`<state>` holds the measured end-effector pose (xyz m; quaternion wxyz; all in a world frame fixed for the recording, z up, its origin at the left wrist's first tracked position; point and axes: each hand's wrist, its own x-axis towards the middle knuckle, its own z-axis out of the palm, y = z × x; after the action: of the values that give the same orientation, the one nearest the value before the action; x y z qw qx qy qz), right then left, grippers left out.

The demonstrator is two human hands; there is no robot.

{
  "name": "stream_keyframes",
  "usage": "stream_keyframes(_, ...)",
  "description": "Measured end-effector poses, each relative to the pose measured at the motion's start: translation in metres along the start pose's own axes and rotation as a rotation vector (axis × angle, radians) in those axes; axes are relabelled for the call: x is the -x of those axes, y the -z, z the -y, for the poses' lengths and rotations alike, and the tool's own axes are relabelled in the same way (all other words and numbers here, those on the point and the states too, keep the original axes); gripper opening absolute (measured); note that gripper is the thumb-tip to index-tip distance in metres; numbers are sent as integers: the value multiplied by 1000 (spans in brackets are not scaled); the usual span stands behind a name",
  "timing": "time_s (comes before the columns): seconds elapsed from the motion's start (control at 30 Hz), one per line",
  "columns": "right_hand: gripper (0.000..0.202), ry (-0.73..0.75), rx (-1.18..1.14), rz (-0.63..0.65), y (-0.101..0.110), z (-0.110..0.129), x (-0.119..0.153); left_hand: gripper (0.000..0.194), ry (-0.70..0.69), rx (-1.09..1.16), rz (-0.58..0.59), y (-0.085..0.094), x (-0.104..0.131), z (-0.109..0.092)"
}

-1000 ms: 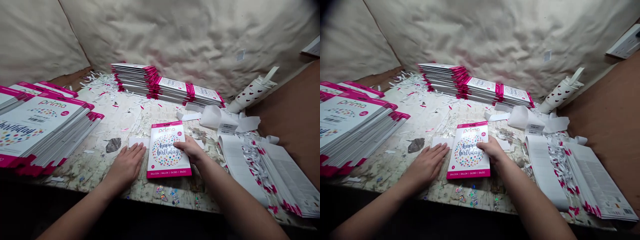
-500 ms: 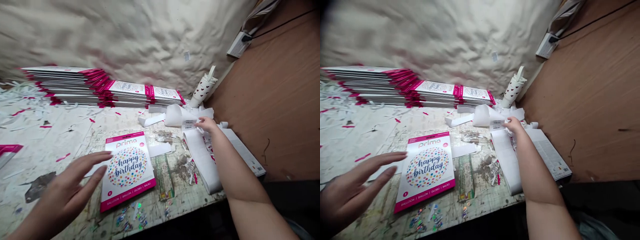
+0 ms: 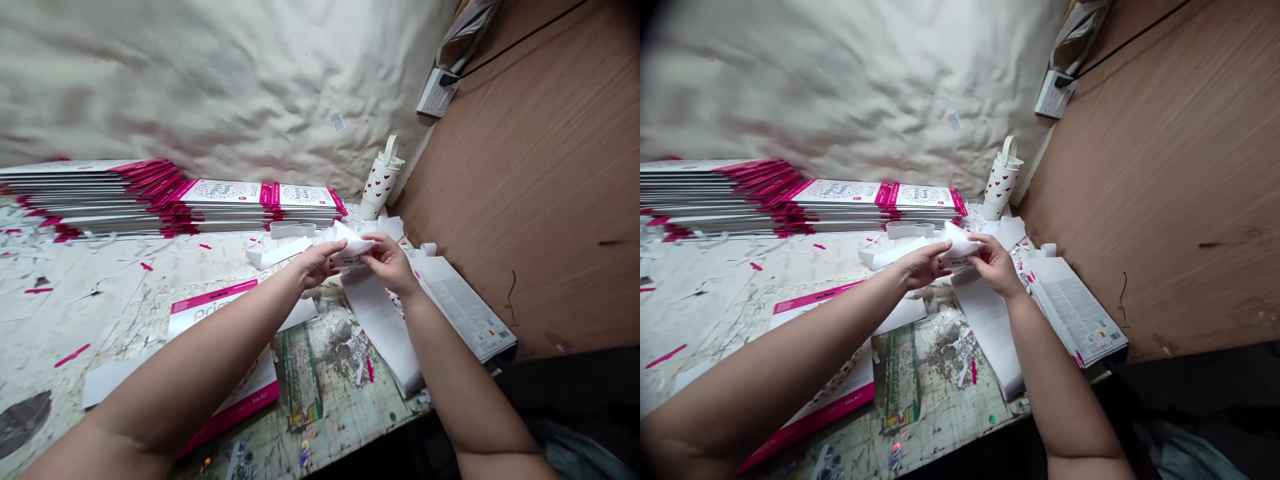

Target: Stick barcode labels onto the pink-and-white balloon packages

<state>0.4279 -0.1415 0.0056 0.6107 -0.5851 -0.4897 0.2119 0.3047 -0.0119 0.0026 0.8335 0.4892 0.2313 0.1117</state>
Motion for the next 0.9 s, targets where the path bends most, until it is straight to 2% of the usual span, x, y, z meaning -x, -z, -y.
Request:
stream_keyframes(0.1, 47, 6, 26, -34, 7, -4, 3, 37, -16, 45, 48, -3, -6, 1)
stream_keyframes(0.27, 26, 115, 270, 7, 13, -8, 4, 23, -79, 131, 79, -9, -4, -1)
stream_keyframes(0.37, 20, 226, 489, -22, 13, -6, 4, 21, -107, 177, 59, -14, -4, 0)
stream_keyframes(0.47, 6, 397, 742, -111, 13, -3, 6, 19, -121, 204, 8, -17, -5, 2)
stream_keyframes(0.57, 10, 517, 901, -198, 13, -2, 9, 18, -123, 217, -26, -19, -6, 4)
stream_keyframes(0.67, 21, 567, 1066, -216, 15, -2, 14, 18, -119, 213, -37, -22, -7, 4)
stream_keyframes(0.73, 20, 602, 1168, -216, 14, -3, 18, 16, -109, 198, -57, -24, -8, 3)
stream_keyframes(0.83, 16, 641, 1220, -243, 11, -4, 22, 16, -95, 151, -97, -28, -10, 3)
stream_keyframes(0.9, 14, 607, 1199, -273, 7, -3, 24, 16, -93, 104, -119, -31, -13, 3)
